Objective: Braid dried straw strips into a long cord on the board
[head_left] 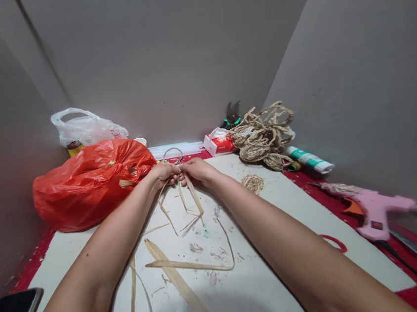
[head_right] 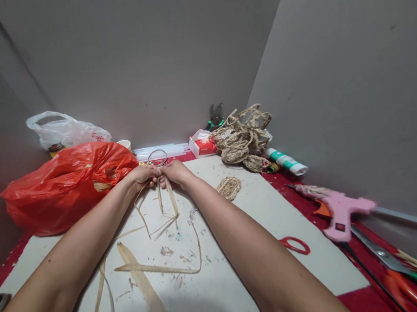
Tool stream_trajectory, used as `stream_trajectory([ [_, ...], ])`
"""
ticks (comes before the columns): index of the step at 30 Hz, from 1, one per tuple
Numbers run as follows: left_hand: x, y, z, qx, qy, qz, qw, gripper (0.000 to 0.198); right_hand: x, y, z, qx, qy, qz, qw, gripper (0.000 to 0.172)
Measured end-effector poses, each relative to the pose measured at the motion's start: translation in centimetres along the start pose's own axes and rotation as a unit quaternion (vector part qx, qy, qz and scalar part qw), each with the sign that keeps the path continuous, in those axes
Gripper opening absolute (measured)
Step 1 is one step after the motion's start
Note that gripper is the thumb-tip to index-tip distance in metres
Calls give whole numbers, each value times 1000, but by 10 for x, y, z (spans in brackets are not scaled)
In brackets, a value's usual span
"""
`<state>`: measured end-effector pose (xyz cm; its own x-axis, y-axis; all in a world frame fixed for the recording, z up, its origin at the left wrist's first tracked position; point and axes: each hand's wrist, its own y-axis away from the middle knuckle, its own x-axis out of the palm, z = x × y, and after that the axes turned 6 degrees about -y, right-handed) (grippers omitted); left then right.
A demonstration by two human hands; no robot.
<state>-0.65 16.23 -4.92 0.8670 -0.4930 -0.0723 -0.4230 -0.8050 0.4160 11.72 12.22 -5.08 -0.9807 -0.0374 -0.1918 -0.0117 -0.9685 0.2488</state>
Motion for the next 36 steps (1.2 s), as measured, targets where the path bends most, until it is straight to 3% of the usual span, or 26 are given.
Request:
stream_trajectory([
  [3,1,3,-2,11,-33,-22,999,15,0,0,1,20,-10,26,999,26],
  [13,2,5,-1,62,-130,-81,986,18,-9,-4,5,63,2,22,998,25],
  [19,-3,13,-9,84,-226,-56,969,14,-7,-2,6,64,-8,-16,998,21],
  [23,-6,18,-16,77,-263,-82,958,20,-6,-1,6,66,-14,-17,998,17],
  [28,8,21,-13,119,-282,-74,949,21,-7,-4,4,51,-27,-20,998,24],
  [36,30,23,0,130,-413,-99,896,17,-7,-3,2,41,-49,-10,998,29],
])
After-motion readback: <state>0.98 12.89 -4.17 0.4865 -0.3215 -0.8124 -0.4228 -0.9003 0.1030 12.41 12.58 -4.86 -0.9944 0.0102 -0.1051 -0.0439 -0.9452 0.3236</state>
